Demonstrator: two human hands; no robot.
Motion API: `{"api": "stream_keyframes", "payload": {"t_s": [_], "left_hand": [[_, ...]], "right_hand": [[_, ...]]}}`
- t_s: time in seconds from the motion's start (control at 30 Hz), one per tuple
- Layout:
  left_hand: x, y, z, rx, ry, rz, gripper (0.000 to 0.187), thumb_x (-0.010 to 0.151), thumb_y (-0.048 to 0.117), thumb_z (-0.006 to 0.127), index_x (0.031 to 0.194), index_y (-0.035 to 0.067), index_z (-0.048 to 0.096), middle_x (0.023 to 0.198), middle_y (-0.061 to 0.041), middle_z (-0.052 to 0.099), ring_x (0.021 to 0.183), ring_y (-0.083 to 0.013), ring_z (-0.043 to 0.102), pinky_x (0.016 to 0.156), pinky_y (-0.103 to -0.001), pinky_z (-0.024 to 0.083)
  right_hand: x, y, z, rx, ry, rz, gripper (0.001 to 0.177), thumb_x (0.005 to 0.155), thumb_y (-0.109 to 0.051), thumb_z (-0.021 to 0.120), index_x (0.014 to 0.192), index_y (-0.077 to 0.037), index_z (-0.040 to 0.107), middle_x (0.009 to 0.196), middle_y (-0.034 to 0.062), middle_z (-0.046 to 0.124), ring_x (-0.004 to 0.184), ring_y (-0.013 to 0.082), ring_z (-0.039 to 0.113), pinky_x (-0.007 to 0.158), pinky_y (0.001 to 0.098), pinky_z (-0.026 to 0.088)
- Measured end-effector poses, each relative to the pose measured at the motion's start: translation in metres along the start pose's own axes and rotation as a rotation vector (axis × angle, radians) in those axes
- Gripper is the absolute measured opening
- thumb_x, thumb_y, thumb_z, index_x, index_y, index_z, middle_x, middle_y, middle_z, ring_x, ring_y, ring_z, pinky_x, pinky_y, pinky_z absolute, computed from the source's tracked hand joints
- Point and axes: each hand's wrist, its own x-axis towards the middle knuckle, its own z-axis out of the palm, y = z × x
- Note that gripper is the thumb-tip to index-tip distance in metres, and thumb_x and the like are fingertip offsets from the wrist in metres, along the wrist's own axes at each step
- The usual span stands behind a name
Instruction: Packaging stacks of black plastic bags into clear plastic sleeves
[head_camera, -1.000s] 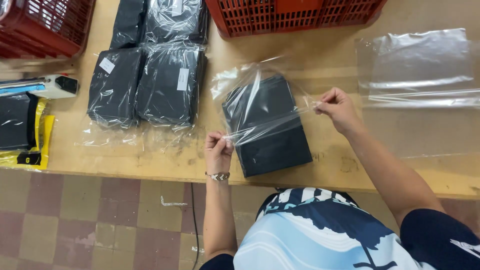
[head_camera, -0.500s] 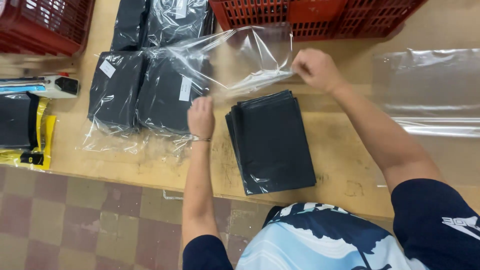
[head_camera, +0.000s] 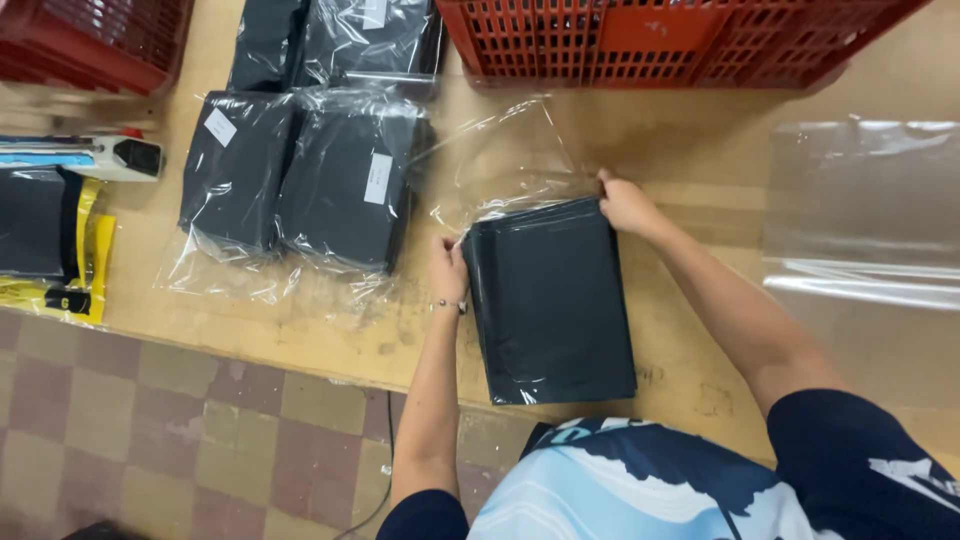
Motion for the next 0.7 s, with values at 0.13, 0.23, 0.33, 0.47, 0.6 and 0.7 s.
{"api": "stream_keyframes", "payload": {"t_s": [0.13,0.23,0.33,0.47,0.6,0.7], "left_hand": [[0.015,-0.039,0.026,-0.302,-0.13,0.009,0.012,0.104,0.02,0.056,0.111,0.01,0.056,0.089,-0.014,0.071,0.082,-0.025,0.067,0.077,-0.04,0.052],[-0.008,-0.019,0.019,-0.344,-0.316,0.153,0.01,0.1,0.009,0.057,0.11,0.01,0.059,0.086,-0.011,0.064,0.086,-0.0237,0.064,0.081,-0.04,0.052],[-0.036,0.012,0.001,-0.415,-0.459,0.173,0.009,0.105,0.011,0.051,0.109,0.012,0.058,0.097,-0.013,0.068,0.099,-0.0246,0.066,0.093,-0.042,0.051],[-0.037,0.017,-0.004,-0.362,-0.421,0.243,0.005,0.104,0.008,0.048,0.108,0.009,0.052,0.094,-0.015,0.063,0.095,-0.0252,0.061,0.088,-0.043,0.051],[-0.037,-0.001,0.003,-0.429,-0.435,0.144,0.008,0.106,0.016,0.047,0.108,0.014,0.054,0.087,-0.002,0.062,0.083,-0.0157,0.057,0.079,-0.032,0.051],[-0.037,-0.006,0.006,-0.403,-0.413,0.089,0.007,0.106,0.019,0.05,0.108,0.014,0.056,0.08,-0.001,0.062,0.075,-0.0157,0.058,0.071,-0.03,0.05]], "right_hand": [[-0.03,-0.023,-0.018,0.24,-0.084,0.193,0.053,0.092,-0.02,0.059,0.141,-0.001,0.058,0.132,0.0273,0.065,0.127,0.0433,0.059,0.101,0.0586,0.049],[-0.031,0.01,-0.004,0.437,-0.114,0.205,0.027,0.086,-0.018,0.065,0.11,-0.004,0.066,0.095,0.0177,0.068,0.095,0.037,0.067,0.07,0.046,0.052],[-0.041,0.018,0.001,0.642,-0.22,0.283,0.02,0.085,-0.019,0.075,0.093,-0.001,0.071,0.063,0.006,0.054,0.049,0.0186,0.056,0.037,0.0226,0.041],[-0.057,-0.015,-0.017,0.604,-0.343,0.16,0.02,0.095,-0.025,0.069,0.105,-0.012,0.079,0.093,0.0087,0.077,0.086,0.0204,0.069,0.075,0.032,0.053],[-0.058,-0.01,-0.022,0.662,-0.318,0.218,0.025,0.101,-0.027,0.065,0.12,-0.015,0.075,0.113,0.0103,0.075,0.108,0.0222,0.065,0.094,0.0379,0.048],[-0.059,0.007,-0.002,0.953,-0.265,0.372,0.031,0.089,-0.014,0.073,0.12,-0.009,0.07,0.092,0.0036,0.072,0.072,0.0173,0.068,0.054,0.0268,0.051]]}}
